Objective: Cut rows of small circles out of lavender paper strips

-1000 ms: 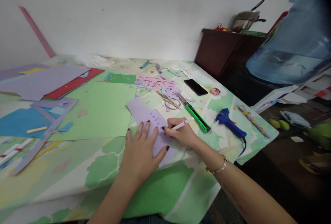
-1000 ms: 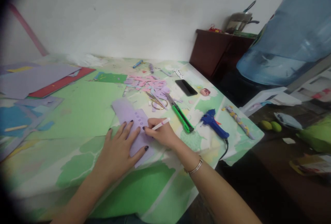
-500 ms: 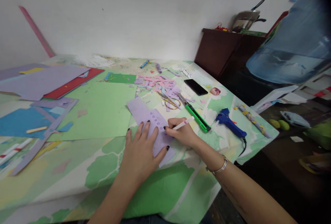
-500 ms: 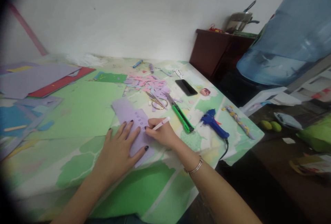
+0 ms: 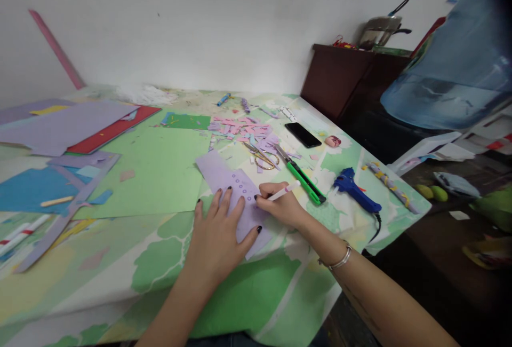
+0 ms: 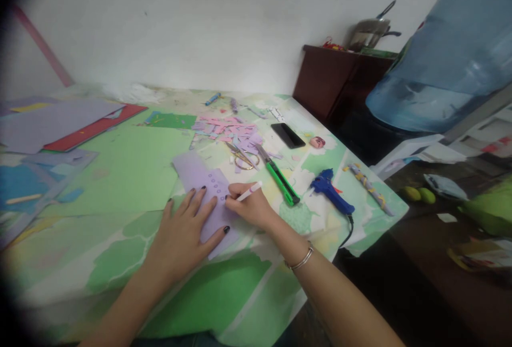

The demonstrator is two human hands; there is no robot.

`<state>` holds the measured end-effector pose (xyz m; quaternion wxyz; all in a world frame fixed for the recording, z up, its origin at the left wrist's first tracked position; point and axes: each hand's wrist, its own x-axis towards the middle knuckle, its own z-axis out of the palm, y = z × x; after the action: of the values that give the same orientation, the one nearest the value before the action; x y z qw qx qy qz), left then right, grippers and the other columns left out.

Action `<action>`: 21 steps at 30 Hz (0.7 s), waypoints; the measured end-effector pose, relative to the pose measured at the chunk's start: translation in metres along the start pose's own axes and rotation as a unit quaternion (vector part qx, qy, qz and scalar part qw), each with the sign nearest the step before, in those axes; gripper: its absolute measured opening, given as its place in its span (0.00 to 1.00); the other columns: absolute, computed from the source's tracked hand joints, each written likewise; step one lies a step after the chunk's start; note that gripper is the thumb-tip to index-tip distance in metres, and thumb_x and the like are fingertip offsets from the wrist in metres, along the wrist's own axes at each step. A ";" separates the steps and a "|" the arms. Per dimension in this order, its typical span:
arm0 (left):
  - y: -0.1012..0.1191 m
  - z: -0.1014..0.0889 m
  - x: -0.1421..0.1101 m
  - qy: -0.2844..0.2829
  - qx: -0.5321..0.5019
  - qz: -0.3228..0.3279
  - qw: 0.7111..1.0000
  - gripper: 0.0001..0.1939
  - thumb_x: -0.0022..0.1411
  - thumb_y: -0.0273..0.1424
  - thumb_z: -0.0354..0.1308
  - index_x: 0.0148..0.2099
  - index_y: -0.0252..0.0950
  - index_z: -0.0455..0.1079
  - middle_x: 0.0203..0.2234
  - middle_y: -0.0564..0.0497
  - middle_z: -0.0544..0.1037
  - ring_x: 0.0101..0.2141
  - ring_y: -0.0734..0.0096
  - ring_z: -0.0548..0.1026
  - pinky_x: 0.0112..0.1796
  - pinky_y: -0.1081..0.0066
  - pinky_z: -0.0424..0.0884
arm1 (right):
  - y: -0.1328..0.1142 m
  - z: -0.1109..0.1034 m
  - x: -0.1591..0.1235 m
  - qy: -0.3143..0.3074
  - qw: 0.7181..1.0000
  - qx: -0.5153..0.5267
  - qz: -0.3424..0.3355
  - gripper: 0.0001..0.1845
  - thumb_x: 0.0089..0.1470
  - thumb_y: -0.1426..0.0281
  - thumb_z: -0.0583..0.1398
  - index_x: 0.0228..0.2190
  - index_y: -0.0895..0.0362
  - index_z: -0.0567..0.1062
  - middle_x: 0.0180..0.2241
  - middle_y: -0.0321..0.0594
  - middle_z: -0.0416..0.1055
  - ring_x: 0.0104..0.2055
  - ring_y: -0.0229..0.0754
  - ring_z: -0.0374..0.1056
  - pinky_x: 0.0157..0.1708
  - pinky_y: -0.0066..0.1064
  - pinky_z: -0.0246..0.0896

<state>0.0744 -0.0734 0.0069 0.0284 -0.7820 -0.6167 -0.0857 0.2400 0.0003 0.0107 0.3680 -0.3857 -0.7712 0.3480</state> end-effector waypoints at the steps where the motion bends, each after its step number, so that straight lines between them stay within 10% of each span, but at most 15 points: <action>1: 0.000 0.000 0.000 0.001 0.001 0.000 1.000 0.31 0.62 0.48 0.46 0.62 0.37 0.60 0.64 0.38 0.57 0.63 0.45 0.53 0.56 0.38 0.50 | 0.000 0.000 0.000 -0.003 1.000 0.002 -0.001 0.16 0.45 0.76 0.56 0.15 0.56 0.53 0.15 0.27 0.47 0.21 0.31 0.45 0.21 0.26 0.40; 21: 0.000 0.000 0.000 0.005 0.001 0.005 1.000 0.31 0.62 0.48 0.46 0.63 0.37 0.60 0.64 0.38 0.57 0.63 0.45 0.53 0.56 0.38 0.51 | -0.001 0.000 0.001 0.002 1.000 0.014 0.017 0.15 0.45 0.74 0.56 0.15 0.56 0.54 0.15 0.27 0.48 0.21 0.32 0.46 0.21 0.26 0.41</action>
<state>0.0745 -0.0737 0.0065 0.0330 -0.7844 -0.6130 -0.0887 0.2391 0.0001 0.0118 0.3692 -0.3946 -0.7585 0.3642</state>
